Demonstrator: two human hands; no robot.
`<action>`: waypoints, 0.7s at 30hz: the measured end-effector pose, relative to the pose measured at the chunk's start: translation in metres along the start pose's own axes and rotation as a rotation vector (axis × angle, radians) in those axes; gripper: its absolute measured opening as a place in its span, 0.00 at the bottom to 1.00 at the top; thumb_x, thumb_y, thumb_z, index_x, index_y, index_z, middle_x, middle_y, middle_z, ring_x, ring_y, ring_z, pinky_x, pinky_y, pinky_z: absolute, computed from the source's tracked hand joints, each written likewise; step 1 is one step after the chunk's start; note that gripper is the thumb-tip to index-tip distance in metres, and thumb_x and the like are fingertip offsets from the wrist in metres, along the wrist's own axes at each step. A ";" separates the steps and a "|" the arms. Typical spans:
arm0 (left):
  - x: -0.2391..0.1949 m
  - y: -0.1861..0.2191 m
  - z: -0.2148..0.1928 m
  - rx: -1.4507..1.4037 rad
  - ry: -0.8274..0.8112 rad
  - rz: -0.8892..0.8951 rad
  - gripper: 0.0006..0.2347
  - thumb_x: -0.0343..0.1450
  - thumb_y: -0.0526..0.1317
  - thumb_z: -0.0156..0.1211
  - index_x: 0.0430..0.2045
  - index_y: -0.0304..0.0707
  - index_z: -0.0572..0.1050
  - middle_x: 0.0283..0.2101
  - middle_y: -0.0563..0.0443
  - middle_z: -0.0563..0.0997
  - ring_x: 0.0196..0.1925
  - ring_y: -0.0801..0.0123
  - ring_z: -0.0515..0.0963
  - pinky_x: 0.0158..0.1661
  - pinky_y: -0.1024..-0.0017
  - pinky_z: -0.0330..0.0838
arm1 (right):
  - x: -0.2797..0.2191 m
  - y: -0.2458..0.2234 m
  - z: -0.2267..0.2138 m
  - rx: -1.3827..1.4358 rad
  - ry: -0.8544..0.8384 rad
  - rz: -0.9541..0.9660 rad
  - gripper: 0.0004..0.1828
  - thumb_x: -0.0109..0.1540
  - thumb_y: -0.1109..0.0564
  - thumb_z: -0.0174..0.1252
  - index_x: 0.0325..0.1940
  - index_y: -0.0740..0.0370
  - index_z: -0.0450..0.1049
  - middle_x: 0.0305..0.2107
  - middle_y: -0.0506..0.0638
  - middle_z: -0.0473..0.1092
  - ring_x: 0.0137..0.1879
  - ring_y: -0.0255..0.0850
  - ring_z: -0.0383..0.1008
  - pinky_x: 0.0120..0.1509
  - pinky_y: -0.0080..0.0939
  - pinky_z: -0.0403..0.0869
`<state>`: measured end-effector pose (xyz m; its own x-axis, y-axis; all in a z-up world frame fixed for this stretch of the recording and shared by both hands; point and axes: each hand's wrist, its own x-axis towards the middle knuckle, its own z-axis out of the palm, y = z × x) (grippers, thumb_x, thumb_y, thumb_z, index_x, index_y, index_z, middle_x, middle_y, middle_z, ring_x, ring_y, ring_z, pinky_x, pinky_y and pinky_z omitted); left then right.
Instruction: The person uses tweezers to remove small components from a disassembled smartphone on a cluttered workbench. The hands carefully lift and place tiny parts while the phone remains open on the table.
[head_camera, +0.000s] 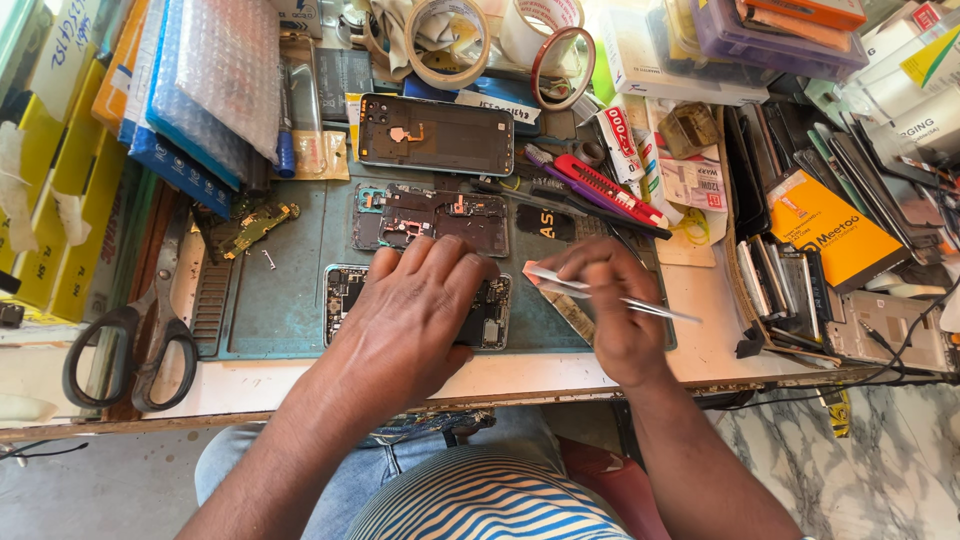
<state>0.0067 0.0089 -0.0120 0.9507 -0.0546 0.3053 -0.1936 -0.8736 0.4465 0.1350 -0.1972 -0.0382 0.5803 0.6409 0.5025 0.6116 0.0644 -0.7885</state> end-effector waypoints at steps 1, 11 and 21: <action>0.000 -0.001 0.000 -0.008 0.003 0.000 0.27 0.52 0.37 0.73 0.46 0.35 0.71 0.46 0.43 0.72 0.51 0.50 0.71 0.47 0.55 0.61 | 0.003 -0.006 -0.003 -0.124 0.001 -0.055 0.20 0.75 0.53 0.39 0.37 0.63 0.71 0.39 0.51 0.71 0.51 0.39 0.73 0.58 0.42 0.71; -0.007 -0.005 0.000 -0.102 0.102 0.036 0.32 0.52 0.35 0.72 0.53 0.31 0.67 0.49 0.41 0.74 0.55 0.48 0.72 0.49 0.55 0.62 | 0.010 -0.025 0.014 -0.673 -0.144 -0.107 0.12 0.58 0.57 0.69 0.45 0.59 0.81 0.30 0.52 0.77 0.34 0.47 0.77 0.40 0.45 0.72; -0.011 -0.009 0.000 -0.134 0.109 0.051 0.36 0.51 0.36 0.74 0.56 0.31 0.65 0.51 0.40 0.74 0.56 0.48 0.71 0.52 0.55 0.61 | 0.018 -0.024 0.017 -0.773 -0.213 -0.260 0.10 0.56 0.59 0.70 0.40 0.58 0.79 0.30 0.50 0.77 0.35 0.46 0.78 0.39 0.47 0.71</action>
<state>-0.0016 0.0170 -0.0193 0.9083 -0.0385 0.4167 -0.2786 -0.7985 0.5337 0.1216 -0.1742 -0.0156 0.3038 0.8134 0.4960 0.9527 -0.2623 -0.1535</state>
